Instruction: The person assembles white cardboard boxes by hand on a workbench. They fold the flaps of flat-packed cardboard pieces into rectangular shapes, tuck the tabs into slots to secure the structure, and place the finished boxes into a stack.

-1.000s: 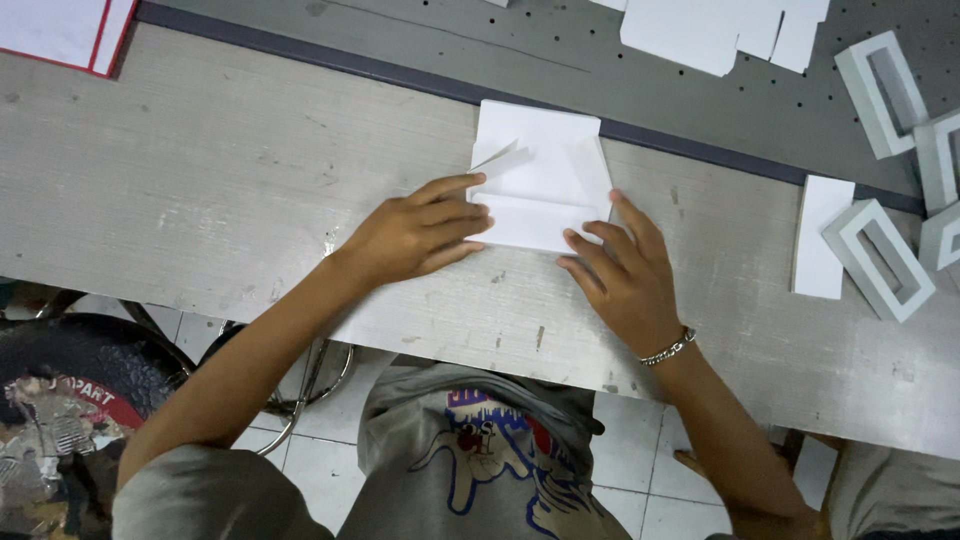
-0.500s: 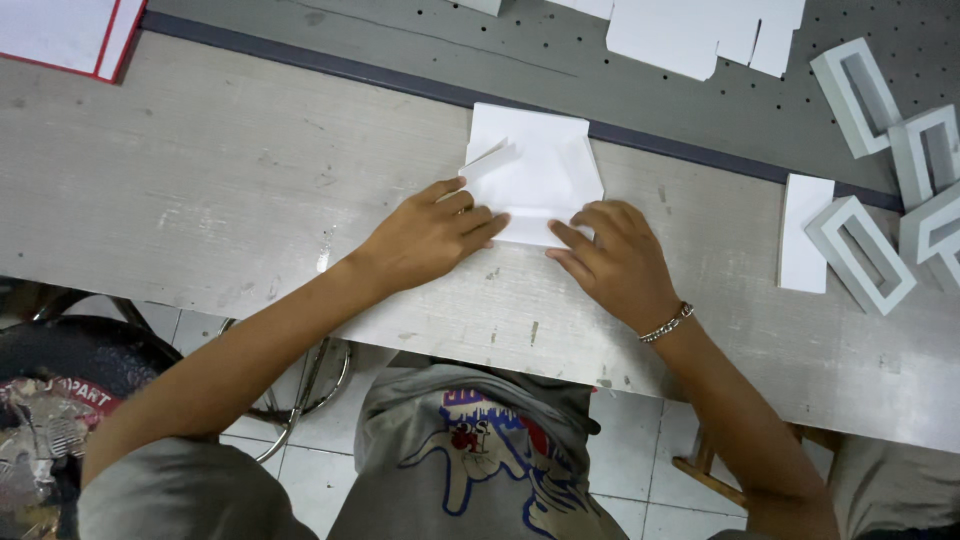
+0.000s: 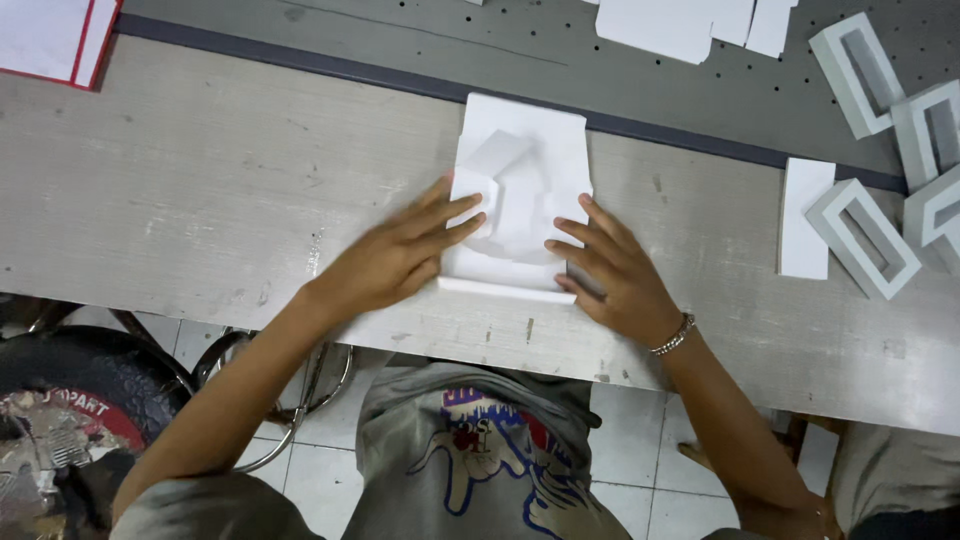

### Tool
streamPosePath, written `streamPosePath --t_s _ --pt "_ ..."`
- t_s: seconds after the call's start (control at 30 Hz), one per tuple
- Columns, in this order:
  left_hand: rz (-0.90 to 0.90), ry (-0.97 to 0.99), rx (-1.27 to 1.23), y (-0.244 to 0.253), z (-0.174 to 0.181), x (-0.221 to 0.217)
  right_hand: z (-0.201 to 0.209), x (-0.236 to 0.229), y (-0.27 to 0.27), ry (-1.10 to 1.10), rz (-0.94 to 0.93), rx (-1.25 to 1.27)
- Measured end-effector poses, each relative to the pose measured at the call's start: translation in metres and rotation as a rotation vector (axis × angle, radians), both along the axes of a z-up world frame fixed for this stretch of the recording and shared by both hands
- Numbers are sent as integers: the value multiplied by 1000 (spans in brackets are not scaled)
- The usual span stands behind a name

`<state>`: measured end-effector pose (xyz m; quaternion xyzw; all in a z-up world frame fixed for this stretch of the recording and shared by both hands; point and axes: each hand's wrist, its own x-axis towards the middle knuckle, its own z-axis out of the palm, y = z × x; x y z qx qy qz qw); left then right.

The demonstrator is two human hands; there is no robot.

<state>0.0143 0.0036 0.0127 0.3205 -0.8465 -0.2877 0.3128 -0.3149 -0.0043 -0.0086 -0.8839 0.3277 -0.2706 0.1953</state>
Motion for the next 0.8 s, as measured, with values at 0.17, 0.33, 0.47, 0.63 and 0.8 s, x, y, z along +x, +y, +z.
streamPosePath --t_s 0.17,0.33,0.47,0.63,0.8 --pt "131 -287 -510 -18 -20 -13 -27 2 -15 247 -37 -444" --pt "-4 -239 -596 -36 -32 -20 -35 12 -26 150 -3 -340" --pt "-55 -143 -584 -38 -26 -25 -27 25 -25 127 -45 -458" --pt "-12 -82 -511 -41 -40 -27 -18 30 -25 32 18 -358" --pt "14 -40 -537 -39 -41 -27 -22 28 -29 35 -15 -402"
